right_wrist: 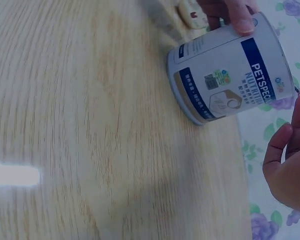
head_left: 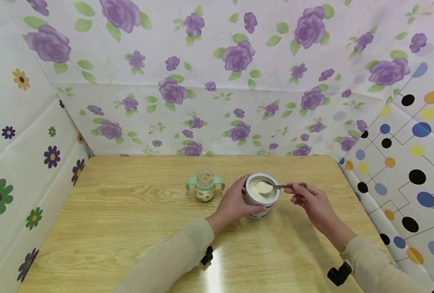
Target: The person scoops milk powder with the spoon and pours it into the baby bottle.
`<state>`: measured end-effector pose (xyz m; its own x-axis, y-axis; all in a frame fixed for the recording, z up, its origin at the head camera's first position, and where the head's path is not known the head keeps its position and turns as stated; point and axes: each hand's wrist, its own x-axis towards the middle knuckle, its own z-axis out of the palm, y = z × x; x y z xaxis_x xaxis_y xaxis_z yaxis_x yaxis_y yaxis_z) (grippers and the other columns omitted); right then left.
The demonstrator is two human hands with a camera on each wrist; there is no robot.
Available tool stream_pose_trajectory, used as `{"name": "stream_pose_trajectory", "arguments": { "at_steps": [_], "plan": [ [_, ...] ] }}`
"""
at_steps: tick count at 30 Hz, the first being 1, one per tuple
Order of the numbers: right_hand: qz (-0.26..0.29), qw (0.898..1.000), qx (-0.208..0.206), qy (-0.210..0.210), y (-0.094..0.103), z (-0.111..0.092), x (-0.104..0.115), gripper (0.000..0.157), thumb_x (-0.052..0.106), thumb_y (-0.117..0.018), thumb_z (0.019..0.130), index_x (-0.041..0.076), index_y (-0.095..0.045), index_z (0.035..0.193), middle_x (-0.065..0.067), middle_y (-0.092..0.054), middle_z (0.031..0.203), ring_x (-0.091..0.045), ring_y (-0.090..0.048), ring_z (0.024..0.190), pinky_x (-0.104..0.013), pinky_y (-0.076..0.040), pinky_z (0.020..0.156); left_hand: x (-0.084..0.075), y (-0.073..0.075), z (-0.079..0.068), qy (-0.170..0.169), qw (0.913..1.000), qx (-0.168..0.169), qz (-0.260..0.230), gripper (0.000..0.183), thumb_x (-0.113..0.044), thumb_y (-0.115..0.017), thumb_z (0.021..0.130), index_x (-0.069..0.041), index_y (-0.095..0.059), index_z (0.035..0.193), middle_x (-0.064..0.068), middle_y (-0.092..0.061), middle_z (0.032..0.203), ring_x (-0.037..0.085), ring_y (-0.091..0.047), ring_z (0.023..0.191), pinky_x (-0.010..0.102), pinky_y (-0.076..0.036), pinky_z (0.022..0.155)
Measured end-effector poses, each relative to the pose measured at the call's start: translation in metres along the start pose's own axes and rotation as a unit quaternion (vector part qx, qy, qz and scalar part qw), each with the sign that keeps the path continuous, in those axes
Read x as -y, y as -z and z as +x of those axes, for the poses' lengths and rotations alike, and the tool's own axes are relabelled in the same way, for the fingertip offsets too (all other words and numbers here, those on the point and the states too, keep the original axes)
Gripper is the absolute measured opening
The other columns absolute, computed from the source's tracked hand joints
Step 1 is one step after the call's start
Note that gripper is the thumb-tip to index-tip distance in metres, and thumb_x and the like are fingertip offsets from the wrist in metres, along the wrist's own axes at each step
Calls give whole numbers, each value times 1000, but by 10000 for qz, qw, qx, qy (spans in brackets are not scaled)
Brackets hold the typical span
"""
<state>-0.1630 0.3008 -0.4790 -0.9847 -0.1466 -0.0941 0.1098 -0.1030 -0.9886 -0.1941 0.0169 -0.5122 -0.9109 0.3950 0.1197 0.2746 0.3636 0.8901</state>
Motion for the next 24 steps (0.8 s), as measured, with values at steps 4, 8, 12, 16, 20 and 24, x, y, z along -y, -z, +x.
{"name": "stream_pose_trajectory", "arguments": {
  "at_steps": [4, 8, 12, 16, 20, 24],
  "plan": [
    [663, 9973, 27, -310, -1, 0, 3, 28, 24, -55, 114, 10, -79, 118, 4, -81, 103, -9, -70, 85, -25, -59, 86, -1, 0, -1, -23, 10000, -31, 12, 103, -45, -98, 77, -31, -42, 162, -7, -57, 149, 14, -57, 129, 41, -52, 105],
    [722, 9964, 48, -436, -1, 1, 2, 29, 24, -54, 115, 12, -80, 114, 4, -81, 103, -10, -70, 86, -25, -59, 85, -2, 0, -1, -3, 10000, -30, 29, 104, -45, -98, 77, -32, -41, 163, -7, -56, 149, 14, -57, 130, 41, -52, 105],
    [622, 9969, -41, -482, 0, 3, 3, 28, 24, -55, 114, 12, -81, 112, 2, -81, 103, -10, -71, 85, -25, -59, 84, -1, 1, -1, -35, 10000, -10, 15, 104, -45, -98, 77, -32, -42, 162, -8, -56, 149, 13, -57, 129, 40, -52, 105],
    [691, 9961, -37, -539, -1, 6, 5, 28, 25, -55, 114, 12, -80, 112, 2, -81, 104, -9, -71, 86, -24, -60, 85, 0, 0, -1, -85, 10000, 13, -18, 102, -46, -98, 77, -32, -42, 162, -8, -57, 148, 13, -57, 128, 40, -53, 104],
    [731, 9959, -7, -532, -3, 8, 7, 28, 26, -56, 114, 12, -80, 112, 3, -81, 102, -8, -71, 85, -24, -60, 86, -1, 1, -1, -57, 10000, 21, -11, 102, -47, -98, 77, -33, -42, 162, -8, -57, 148, 13, -57, 128, 40, -53, 104],
    [661, 9963, -13, -557, -4, 9, 6, 28, 24, -55, 114, 13, -81, 110, 3, -81, 101, -8, -71, 84, -24, -59, 85, -1, 1, -1, -24, 10000, 20, 11, 103, -46, -98, 77, -33, -42, 162, -8, -56, 149, 13, -57, 128, 40, -53, 104]
  ]
}}
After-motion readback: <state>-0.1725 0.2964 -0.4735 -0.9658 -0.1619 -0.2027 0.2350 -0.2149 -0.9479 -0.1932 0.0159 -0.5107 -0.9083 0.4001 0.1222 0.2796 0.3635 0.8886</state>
